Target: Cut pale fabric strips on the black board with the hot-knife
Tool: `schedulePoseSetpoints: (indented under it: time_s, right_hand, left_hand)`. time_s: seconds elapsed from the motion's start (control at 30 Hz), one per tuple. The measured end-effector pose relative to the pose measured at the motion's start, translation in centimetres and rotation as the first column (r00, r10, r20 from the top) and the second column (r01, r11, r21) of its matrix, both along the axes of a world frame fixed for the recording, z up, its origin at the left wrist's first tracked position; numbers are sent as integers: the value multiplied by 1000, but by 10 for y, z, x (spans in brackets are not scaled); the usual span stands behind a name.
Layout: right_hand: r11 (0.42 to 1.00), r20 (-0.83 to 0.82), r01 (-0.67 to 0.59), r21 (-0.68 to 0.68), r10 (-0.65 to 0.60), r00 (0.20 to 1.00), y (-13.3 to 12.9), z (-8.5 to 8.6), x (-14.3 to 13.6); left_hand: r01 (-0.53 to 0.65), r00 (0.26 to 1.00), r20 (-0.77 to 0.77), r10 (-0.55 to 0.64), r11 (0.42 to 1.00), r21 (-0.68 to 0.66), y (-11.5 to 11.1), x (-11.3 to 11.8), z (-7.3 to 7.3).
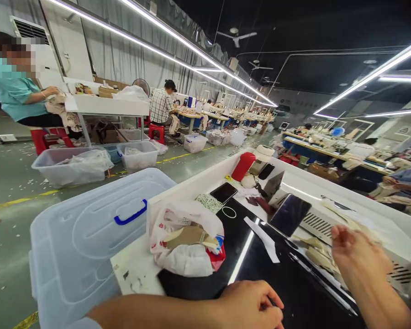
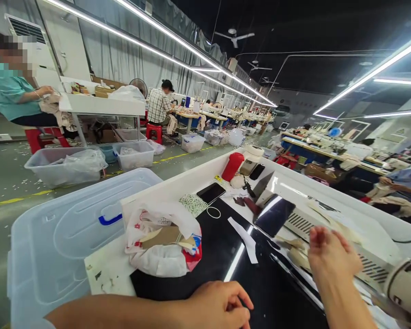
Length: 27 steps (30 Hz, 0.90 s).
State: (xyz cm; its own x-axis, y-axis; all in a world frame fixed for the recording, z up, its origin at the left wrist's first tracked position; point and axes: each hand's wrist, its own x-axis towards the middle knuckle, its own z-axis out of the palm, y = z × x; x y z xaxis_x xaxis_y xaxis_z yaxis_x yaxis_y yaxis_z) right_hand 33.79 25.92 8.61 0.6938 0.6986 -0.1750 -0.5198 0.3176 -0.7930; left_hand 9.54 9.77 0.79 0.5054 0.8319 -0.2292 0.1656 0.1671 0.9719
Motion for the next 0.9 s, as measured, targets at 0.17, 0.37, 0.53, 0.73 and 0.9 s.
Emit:
schedulePoseSetpoints:
  time_s: [0.17,0.37,0.53,0.73,0.9]
  right_hand:
    - [871,402,-454,-188,490,774,-34,4,-70]
    - [908,631,-196,-372,401,664,-16,-17,-59]
    - [887,727,127,-444,274,629,9,-48,-34]
    - [790,782,338,-511,264,565,45,-61,-33]
    - [741,800,426,-519,247,546,72,-68,-45]
  left_hand:
    - [73,997,-32,-71,994,80,-2,-2,-3]
    - [67,994,-95,-46,972,227,-4,-4,5]
    - [122,987,-131,-88,954,273,2,0,-2]
    - [187,968,-212,-138,954,234,13,4,-8]
    - [230,948,-255,-192,965,125,19,3,-4]
